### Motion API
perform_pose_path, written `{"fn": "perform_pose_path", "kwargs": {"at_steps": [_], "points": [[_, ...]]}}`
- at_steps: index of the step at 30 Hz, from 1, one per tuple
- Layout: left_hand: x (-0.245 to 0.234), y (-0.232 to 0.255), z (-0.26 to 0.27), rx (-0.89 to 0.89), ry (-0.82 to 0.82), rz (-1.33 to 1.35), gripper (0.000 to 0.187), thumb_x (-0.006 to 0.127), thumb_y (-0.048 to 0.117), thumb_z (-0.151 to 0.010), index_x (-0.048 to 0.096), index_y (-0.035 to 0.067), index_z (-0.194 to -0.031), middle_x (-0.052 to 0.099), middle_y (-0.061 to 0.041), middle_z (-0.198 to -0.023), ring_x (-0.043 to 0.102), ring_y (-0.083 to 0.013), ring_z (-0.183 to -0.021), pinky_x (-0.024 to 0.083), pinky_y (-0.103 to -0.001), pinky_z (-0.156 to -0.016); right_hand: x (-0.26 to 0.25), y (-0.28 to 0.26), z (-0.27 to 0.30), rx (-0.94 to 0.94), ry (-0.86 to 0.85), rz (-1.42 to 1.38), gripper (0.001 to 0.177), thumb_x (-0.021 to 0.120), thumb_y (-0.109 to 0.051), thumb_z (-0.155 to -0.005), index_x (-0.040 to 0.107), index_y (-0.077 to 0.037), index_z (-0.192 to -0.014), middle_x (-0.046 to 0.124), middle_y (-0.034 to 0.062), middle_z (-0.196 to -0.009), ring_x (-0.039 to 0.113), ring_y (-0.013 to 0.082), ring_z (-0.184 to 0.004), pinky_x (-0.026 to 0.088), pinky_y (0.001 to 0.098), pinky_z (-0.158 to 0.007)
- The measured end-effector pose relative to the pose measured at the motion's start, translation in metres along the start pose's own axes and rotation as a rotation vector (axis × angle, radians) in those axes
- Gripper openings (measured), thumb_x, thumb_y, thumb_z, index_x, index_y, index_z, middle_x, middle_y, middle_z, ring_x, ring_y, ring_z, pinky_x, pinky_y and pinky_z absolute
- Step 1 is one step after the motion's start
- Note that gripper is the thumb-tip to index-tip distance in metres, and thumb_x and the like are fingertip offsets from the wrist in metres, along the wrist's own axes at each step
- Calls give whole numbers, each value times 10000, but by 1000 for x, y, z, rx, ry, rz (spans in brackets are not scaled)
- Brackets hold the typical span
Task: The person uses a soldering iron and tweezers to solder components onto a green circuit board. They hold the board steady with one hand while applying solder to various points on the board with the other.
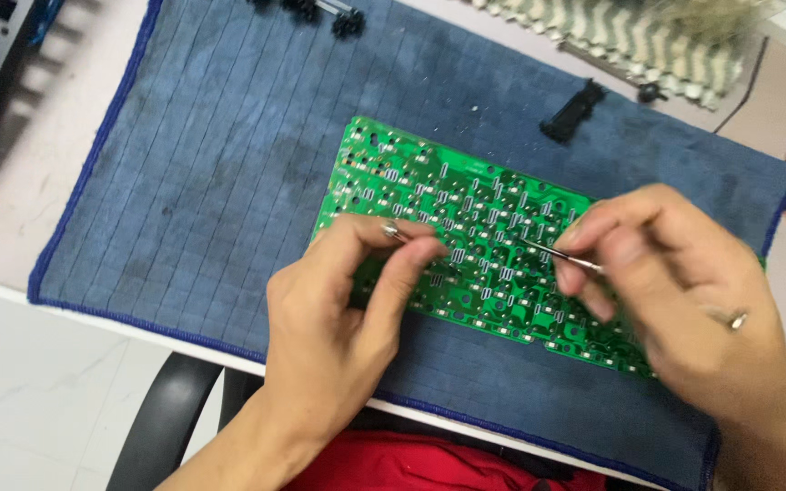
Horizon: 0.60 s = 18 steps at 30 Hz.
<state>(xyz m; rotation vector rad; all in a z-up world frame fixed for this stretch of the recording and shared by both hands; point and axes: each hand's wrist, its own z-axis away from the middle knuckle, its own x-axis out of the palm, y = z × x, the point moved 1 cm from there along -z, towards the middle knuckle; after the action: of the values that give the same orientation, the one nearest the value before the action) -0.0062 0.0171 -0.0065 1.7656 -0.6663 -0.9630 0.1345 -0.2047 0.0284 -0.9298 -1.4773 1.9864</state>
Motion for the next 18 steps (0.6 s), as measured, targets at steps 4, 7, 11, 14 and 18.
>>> {"fn": "perform_pose_path", "kwargs": {"at_steps": [4, 7, 11, 14, 18], "points": [[-7, -4, 10, -4, -11, -73, 84, 793, 175, -1090, 784, 119, -1152, 877, 4, -1131, 818, -180, -1041, 601, -314, -975, 15, -1, 5, 48, 63, 115, 31, 745, 15, -1049, 751, 6, -1078, 813, 137, -1095, 800, 180, -942, 574, 260, -703], [-8, -6, 10, -15, -5, -77, 90, 820, 190, -1070, 764, 127, -1101, 889, -3, -1145, 838, -181, -1040, 611, -320, -968, 24, -4, 5, 120, 56, 93, 228, 869, 100, -881, 865, 41, -1101, 871, 160, -1105, 861, 216, -1014, 706, 300, -941], [-9, -8, 9, 9, -11, -53, 84, 822, 169, -1071, 752, 123, -1068, 887, -9, -1125, 846, -175, -1026, 612, -319, -970, 29, 9, 10, 23, 86, 81, 198, 710, -63, -1062, 811, 75, -1161, 821, 224, -1015, 862, 277, -820, 688, 324, -733], [-9, -7, 8, 25, -16, -59, 100, 834, 162, -1063, 744, 120, -1048, 892, -11, -1115, 853, -171, -997, 600, -324, -966, 40, 7, 14, -34, 135, 112, 144, 672, -42, -1090, 749, 74, -1129, 848, 259, -1098, 866, 277, -829, 723, 315, -749], [-9, -6, 7, 40, -26, -84, 126, 857, 155, -1046, 737, 119, -1030, 902, -14, -1114, 872, -154, -998, 589, -332, -998, 58, 12, 21, -59, 293, 102, 157, 791, 141, -979, 660, 67, -1024, 861, 304, -1137, 895, 296, -827, 752, 301, -748]]}}
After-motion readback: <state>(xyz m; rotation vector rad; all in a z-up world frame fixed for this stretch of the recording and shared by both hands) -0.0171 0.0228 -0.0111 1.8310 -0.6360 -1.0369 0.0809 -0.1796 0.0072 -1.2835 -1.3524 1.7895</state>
